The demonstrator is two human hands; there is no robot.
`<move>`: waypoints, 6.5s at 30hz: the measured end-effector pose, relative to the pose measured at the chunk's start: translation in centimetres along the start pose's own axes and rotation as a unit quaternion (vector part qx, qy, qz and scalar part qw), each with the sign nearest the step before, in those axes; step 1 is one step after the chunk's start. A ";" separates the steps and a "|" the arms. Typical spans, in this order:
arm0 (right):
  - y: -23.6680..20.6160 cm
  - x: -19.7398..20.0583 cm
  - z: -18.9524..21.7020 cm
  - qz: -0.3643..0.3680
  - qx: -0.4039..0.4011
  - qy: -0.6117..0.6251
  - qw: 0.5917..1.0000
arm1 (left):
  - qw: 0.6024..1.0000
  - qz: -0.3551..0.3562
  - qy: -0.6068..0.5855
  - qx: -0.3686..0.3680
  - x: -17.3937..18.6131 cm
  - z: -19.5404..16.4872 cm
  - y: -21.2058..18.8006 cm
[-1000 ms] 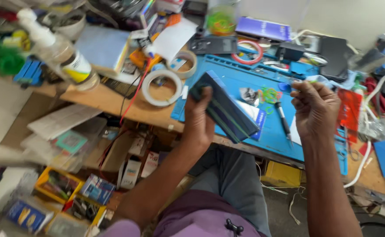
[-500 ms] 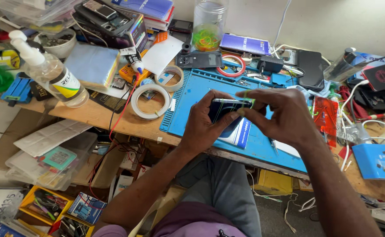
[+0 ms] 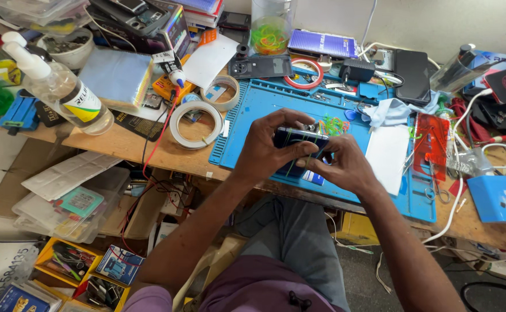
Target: The person applies adhesive to a smartphone back cover, attaches it to the phone body, and presses the edges to secure it. They then wrap multiple green rubber bands around the phone to hold the back cover in place while the adhesive sets.
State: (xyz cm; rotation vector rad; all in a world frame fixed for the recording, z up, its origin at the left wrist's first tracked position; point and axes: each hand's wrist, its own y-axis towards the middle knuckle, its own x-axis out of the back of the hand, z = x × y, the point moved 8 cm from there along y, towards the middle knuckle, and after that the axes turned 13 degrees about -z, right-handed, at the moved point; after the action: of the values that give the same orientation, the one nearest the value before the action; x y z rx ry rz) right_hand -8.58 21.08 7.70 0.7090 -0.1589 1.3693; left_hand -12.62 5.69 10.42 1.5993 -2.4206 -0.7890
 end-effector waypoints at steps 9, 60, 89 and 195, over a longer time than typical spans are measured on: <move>-4.7 -1.5 -2.1 -0.044 -0.096 0.016 0.994 | 0.971 -0.192 -0.112 0.082 4.9 1.2 3.2; -20.5 -2.9 1.5 -0.149 -0.136 0.898 0.390 | 0.809 -0.198 -0.537 0.135 2.9 3.8 -2.5; -8.0 5.1 9.1 -0.001 -0.091 0.043 0.995 | 0.985 0.117 0.096 -0.085 -0.2 1.5 -9.2; -5.5 0.9 -3.4 -0.205 -0.258 0.560 0.761 | 0.947 0.077 -0.233 0.207 -3.1 3.9 -8.7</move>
State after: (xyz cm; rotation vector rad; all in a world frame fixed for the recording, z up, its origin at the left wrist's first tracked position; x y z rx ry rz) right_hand -4.22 23.54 3.47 -0.5849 0.5406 1.0422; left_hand -5.69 7.19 3.33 1.4391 -3.1851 -0.7302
